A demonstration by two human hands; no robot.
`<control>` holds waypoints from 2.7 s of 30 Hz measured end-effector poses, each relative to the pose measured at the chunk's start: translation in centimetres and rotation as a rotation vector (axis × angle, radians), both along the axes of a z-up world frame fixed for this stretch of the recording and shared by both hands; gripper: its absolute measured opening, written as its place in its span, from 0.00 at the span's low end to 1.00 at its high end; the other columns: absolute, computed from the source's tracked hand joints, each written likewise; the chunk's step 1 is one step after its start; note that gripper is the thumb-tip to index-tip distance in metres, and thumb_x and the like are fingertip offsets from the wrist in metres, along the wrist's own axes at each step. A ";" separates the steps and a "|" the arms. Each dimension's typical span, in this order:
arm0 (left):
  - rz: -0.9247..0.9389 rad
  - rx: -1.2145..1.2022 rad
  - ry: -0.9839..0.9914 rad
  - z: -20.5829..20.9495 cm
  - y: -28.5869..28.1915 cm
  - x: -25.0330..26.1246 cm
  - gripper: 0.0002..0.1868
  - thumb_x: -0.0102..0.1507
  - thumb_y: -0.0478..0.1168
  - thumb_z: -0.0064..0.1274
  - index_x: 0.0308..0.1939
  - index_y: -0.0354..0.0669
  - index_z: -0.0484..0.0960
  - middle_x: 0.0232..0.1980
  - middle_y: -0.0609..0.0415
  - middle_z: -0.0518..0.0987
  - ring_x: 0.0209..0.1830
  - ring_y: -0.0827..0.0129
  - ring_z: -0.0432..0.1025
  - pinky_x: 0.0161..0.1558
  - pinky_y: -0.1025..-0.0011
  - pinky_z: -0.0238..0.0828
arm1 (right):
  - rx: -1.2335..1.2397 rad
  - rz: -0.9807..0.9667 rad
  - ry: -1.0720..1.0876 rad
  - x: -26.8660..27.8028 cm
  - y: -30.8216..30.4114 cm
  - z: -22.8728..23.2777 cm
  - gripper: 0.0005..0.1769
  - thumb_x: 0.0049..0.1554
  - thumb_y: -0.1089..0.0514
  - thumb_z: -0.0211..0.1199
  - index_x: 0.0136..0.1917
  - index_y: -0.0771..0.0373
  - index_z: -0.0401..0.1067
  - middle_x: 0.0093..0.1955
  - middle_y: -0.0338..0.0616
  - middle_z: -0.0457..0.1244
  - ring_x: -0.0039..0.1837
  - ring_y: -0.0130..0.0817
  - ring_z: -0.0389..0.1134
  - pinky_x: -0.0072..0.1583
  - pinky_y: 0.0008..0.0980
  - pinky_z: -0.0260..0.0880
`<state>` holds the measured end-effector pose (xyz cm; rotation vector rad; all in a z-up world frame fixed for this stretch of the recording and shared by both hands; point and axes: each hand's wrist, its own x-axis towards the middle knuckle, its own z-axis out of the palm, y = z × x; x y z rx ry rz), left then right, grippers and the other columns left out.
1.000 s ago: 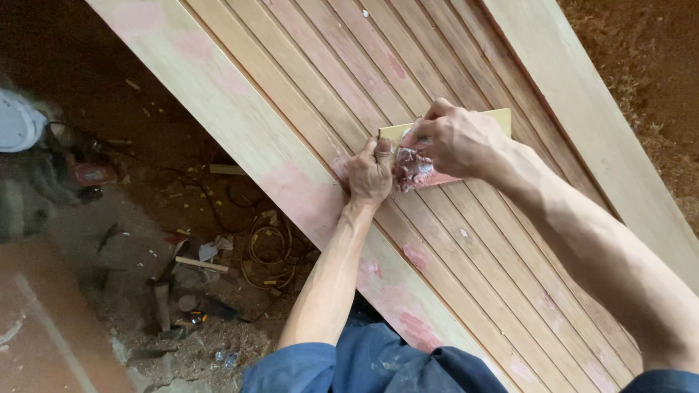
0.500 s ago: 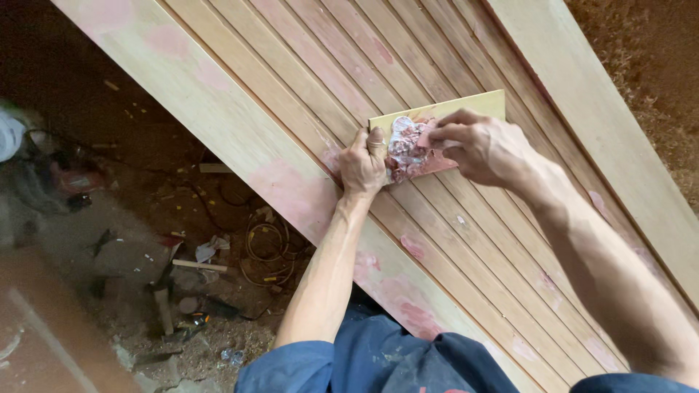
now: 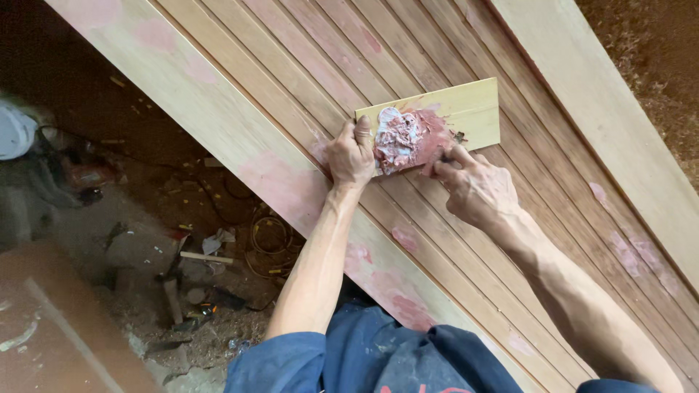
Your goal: The person applies pink wood filler to a slatted wooden door using a putty knife and a small wooden board. They spread the filler into the grooves and then smooth it with a sanding block, working across multiple sections of the door.
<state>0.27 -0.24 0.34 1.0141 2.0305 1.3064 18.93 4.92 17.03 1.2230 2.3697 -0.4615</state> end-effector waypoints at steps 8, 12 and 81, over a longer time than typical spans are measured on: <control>0.006 -0.036 -0.037 0.5 -0.1 -0.1 0.28 0.73 0.59 0.39 0.34 0.40 0.79 0.21 0.43 0.76 0.22 0.48 0.76 0.25 0.55 0.68 | -0.040 -0.072 0.072 -3.0 2.2 2.1 0.17 0.56 0.56 0.63 0.60 0.46 0.77 0.66 0.36 0.63 0.54 0.45 0.72 0.50 0.46 0.75; -0.005 -0.024 0.015 0.7 0.7 -0.5 0.28 0.74 0.58 0.39 0.34 0.40 0.79 0.24 0.41 0.77 0.25 0.44 0.75 0.27 0.53 0.68 | -0.122 -0.001 -0.194 -4.5 2.4 2.1 0.13 0.56 0.56 0.63 0.54 0.45 0.79 0.69 0.34 0.62 0.57 0.41 0.72 0.53 0.44 0.76; -0.001 0.064 -0.009 1.0 0.4 -0.5 0.25 0.75 0.55 0.41 0.34 0.38 0.77 0.26 0.43 0.78 0.24 0.51 0.77 0.26 0.59 0.70 | 0.201 0.238 -0.973 14.0 20.5 -6.8 0.14 0.66 0.52 0.58 0.38 0.51 0.75 0.30 0.36 0.65 0.34 0.30 0.61 0.55 0.42 0.61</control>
